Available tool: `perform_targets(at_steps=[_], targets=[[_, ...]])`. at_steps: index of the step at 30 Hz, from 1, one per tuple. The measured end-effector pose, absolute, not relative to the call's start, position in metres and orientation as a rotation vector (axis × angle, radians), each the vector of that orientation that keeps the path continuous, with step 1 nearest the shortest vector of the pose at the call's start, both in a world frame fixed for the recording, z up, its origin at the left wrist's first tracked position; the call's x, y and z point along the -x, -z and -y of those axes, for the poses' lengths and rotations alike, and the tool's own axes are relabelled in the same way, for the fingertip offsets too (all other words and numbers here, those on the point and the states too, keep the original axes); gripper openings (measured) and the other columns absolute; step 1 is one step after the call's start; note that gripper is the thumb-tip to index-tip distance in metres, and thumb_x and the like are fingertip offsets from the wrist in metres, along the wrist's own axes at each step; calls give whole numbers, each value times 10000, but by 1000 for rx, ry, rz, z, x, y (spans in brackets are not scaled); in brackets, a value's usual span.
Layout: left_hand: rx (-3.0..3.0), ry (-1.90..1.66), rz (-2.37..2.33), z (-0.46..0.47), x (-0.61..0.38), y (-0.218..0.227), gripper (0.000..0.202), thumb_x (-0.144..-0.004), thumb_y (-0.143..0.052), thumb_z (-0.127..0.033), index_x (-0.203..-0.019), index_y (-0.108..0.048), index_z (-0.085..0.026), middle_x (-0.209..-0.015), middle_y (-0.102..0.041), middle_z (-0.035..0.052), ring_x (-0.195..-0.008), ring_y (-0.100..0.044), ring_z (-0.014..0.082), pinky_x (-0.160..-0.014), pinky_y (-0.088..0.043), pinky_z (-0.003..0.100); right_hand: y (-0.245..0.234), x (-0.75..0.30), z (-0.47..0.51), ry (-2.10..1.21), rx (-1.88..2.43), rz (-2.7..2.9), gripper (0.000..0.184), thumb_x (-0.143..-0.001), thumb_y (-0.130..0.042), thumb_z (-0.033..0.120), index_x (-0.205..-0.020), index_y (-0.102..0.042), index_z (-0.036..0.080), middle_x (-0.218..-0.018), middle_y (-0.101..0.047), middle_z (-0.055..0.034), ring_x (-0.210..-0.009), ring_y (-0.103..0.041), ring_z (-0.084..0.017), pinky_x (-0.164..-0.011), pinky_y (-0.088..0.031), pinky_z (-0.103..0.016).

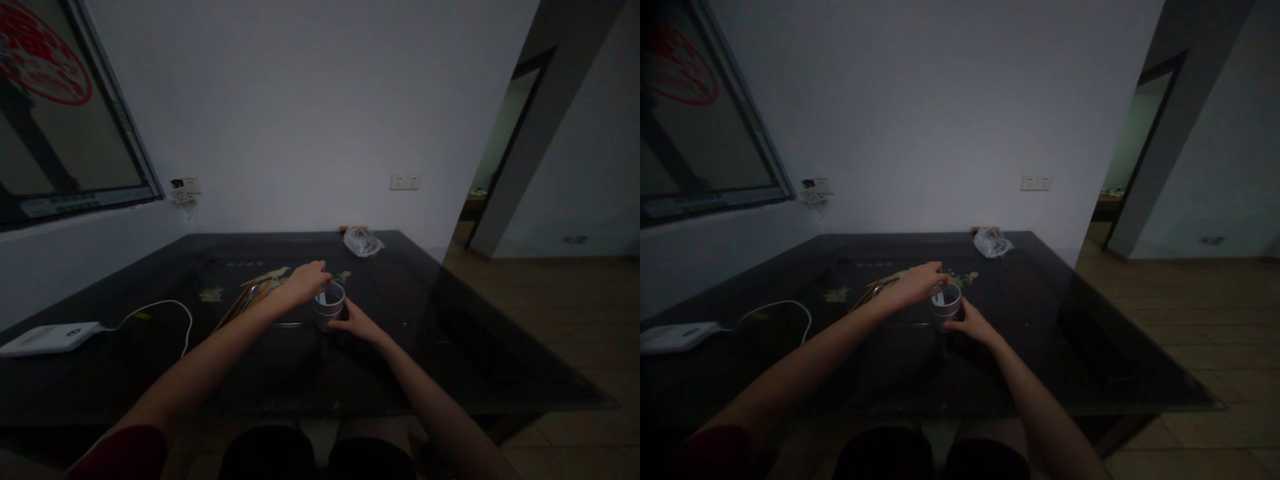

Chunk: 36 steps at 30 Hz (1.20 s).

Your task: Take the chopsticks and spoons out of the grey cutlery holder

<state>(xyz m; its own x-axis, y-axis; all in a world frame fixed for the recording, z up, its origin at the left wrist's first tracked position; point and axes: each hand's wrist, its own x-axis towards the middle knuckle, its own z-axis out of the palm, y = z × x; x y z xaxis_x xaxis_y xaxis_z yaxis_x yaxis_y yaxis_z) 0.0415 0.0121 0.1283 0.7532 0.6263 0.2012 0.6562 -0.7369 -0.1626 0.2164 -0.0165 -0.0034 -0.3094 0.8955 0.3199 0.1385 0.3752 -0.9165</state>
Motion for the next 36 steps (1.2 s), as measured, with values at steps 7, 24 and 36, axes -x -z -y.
perform_targets(at_steps=[7, 24, 36], targets=[[2655, -81, 1039, -15, -53, -127, 235, -762, -614, -150, -989, -672, -176, -1085, -579, 120, -1022, -563, 253, -816, -461, 312, 8, -216, 14, -1102, 903, 1671, 832, -591, -804, 309, -1316, -411, 195, -1340, -502, -106, -1240, -460, -250, -1071, -319, -414], [2744, 259, 1152, -8, -37, -138, 108, -807, -603, -231, -901, -648, -201, -960, -643, 70, -900, -606, 202, -734, -436, 271, 7, -218, 14, -1008, 956, 1734, 801, -607, -793, 314, -1316, -434, 211, -1329, -510, -94, -1244, -450, -265, -1081, -286, -445], [2362, 1333, 1907, -38, 109, -124, 288, -811, -527, -332, -969, -666, -136, -933, -706, 60, -837, -636, 177, -733, -467, 236, 8, -220, 14, -1013, 997, 1718, 788, -604, -797, 326, -1293, -442, 187, -1340, -498, -119, -1258, -438, -267, -1098, -261, -449]])
